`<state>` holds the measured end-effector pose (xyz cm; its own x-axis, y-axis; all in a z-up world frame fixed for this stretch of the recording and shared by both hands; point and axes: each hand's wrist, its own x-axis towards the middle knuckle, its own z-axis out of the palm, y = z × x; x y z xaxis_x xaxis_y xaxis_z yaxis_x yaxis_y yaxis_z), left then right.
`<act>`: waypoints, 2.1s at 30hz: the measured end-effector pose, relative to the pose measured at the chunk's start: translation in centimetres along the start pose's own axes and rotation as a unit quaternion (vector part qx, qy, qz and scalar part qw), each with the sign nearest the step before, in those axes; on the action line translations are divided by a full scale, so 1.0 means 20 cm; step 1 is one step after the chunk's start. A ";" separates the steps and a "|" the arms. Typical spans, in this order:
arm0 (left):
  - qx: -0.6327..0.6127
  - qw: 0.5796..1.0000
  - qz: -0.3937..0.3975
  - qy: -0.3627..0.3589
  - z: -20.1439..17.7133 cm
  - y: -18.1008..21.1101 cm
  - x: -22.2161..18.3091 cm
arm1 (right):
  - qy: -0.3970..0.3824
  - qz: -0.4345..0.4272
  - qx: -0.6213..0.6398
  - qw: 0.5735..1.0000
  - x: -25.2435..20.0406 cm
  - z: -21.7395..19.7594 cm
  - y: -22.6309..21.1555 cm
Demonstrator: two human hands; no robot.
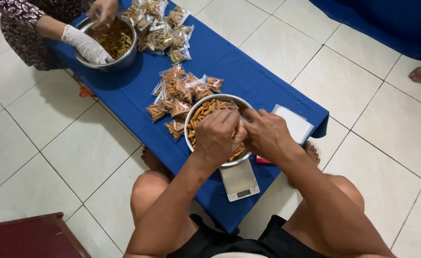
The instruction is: Manually portioning and packing small fried snacks into plastic bags and weighing them on a scale.
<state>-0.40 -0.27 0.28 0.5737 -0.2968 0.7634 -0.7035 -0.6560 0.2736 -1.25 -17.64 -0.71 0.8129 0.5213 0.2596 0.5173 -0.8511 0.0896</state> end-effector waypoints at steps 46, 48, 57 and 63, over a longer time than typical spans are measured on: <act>-0.408 0.805 -0.220 -0.372 -0.08 -0.16 -0.05 | -0.013 -0.098 0.267 0.959 -0.07 -0.35 0.06; -0.359 0.835 -0.182 -0.375 -0.06 -0.17 -0.06 | -0.014 -0.088 0.282 0.955 -0.06 -0.34 0.05; -0.318 0.857 -0.144 -0.380 -0.03 -0.19 -0.07 | -0.083 -0.005 0.271 0.959 -0.02 -0.28 0.04; -0.341 0.848 -0.175 -0.366 0.02 -0.25 -0.11 | -0.079 -0.013 0.245 0.966 0.02 -0.30 0.02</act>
<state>2.07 3.48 -2.96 0.7285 -0.6819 0.0655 -0.3713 -0.3126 0.8743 -2.34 -18.23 5.14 0.8081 0.5785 0.1106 0.5721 -0.7261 -0.3814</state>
